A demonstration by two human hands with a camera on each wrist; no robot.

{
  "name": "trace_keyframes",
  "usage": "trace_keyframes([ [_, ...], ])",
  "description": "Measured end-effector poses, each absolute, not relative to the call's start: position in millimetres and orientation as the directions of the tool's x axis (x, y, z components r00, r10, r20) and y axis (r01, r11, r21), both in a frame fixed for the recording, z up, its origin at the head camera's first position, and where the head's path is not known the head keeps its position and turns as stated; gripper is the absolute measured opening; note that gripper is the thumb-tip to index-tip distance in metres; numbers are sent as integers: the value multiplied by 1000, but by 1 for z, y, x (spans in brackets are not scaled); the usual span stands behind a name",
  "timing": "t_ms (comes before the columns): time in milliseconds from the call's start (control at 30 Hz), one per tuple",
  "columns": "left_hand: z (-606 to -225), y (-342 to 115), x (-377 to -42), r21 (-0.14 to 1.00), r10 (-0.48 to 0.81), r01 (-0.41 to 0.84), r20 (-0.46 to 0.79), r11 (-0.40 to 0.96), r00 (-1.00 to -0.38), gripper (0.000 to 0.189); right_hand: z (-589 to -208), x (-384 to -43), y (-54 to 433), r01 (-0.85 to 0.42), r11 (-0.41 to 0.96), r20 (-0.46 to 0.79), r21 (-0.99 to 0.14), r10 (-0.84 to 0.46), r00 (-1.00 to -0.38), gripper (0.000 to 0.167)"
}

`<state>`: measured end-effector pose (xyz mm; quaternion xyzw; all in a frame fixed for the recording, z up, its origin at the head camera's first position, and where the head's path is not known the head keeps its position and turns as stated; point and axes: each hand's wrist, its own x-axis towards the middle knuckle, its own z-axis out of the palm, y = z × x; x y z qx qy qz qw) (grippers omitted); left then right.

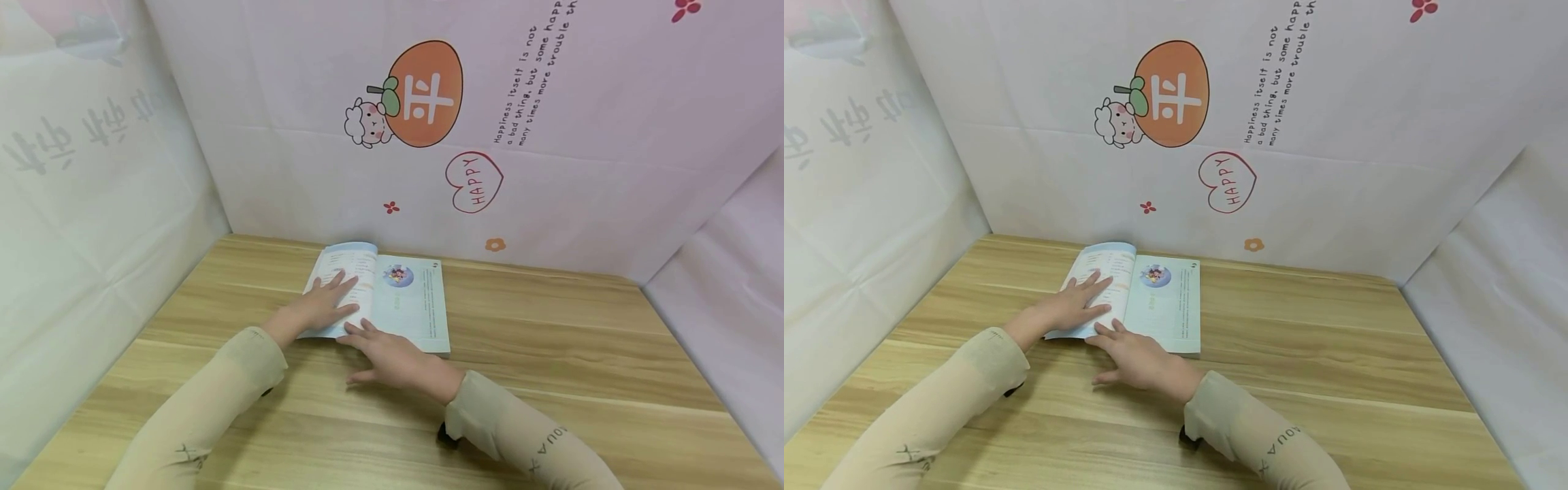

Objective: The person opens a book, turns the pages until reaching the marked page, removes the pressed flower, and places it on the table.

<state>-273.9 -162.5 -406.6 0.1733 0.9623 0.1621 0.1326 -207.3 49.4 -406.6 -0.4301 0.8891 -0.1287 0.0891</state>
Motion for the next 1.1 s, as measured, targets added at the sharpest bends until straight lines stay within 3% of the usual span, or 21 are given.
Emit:
trace_keyframes([
  [433,-406,-163,-276,356,373,286,-206,890,-905,71,-407,-214,66,-744,578,-30,-335,-796,-605,65],
  [767,-406,-164,-275,355,341,252,-218,900,-914,74,-407,-223,91,-709,616,-44,-343,-764,-643,67],
  [1100,-407,-161,-274,332,316,225,-255,916,-914,87,-408,-232,120,-650,686,-140,-326,-715,-685,62],
])
